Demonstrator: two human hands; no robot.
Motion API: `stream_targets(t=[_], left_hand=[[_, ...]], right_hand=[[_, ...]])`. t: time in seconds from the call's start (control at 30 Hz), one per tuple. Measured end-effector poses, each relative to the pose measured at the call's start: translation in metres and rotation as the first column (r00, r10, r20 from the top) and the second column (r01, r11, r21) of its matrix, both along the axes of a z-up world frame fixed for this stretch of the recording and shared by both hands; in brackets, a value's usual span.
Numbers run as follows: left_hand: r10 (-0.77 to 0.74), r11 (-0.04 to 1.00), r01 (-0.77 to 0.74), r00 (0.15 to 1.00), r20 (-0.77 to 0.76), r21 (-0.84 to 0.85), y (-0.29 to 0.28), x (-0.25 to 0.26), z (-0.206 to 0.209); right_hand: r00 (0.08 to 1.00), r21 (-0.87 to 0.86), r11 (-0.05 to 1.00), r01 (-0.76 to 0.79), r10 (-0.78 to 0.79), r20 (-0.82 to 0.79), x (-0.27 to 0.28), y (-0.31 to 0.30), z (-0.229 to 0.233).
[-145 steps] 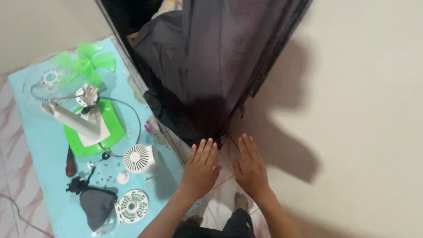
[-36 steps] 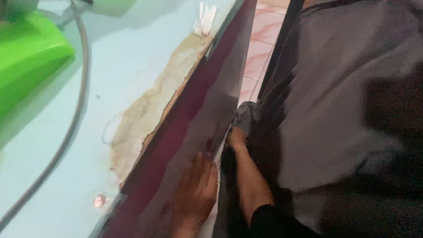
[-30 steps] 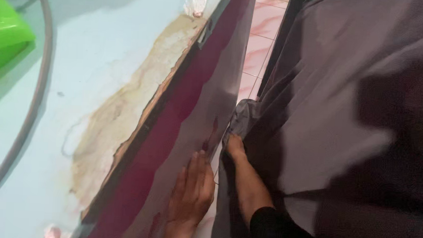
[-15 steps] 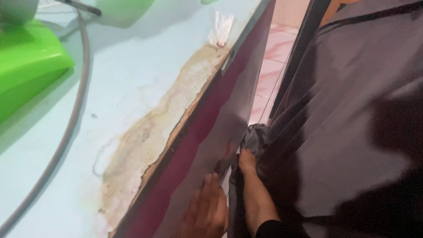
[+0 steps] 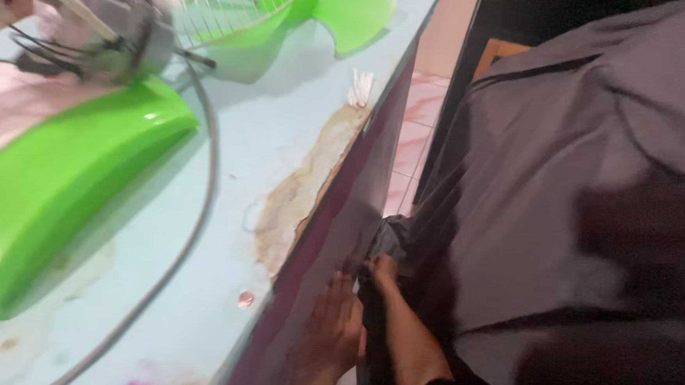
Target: The person assembles a disassembled electric fan on a table. They attach the motor to the stand, insert screws, and wipe the components with a cloth. The person also picks up a dropped screw from the floor and continues assembling the fan parts.
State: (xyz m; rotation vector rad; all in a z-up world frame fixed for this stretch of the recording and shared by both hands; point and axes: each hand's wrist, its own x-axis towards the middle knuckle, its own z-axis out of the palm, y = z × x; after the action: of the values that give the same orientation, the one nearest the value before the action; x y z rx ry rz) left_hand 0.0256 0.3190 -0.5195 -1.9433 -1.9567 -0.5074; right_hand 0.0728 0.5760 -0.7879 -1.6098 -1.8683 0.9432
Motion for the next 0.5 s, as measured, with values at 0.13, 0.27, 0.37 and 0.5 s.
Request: stream_targets(t=[0.13, 0.27, 0.37, 0.5], left_hand=[[-0.065, 0.996, 0.076, 0.975, 0.211, -0.041, -0.001, 0.006, 0.029], [0.029, 0.998, 0.004, 0.88, 0.475, -0.067, -0.015, 0.031, 0.089], [0.083, 0.994, -0.018, 0.763, 0.64, -0.107, -0.023, 0.055, 0.156], [0.105, 0.994, -0.072, 0.402, 0.91, -0.083, -0.029, 0.087, 0.27]], right_hand=[[0.898, 0.052, 0.977, 0.205, -0.166, -0.408, 0.003, -0.023, 0.083], [0.628, -0.09, 0.955, 0.283, -0.255, -0.735, 0.032, -0.063, 0.213], [0.369, -0.199, 0.951, 0.238, -0.278, -0.887, 0.055, -0.09, 0.335], [0.338, -0.282, 0.948, 0.145, -0.315, -0.887, 0.077, -0.13, 0.491]])
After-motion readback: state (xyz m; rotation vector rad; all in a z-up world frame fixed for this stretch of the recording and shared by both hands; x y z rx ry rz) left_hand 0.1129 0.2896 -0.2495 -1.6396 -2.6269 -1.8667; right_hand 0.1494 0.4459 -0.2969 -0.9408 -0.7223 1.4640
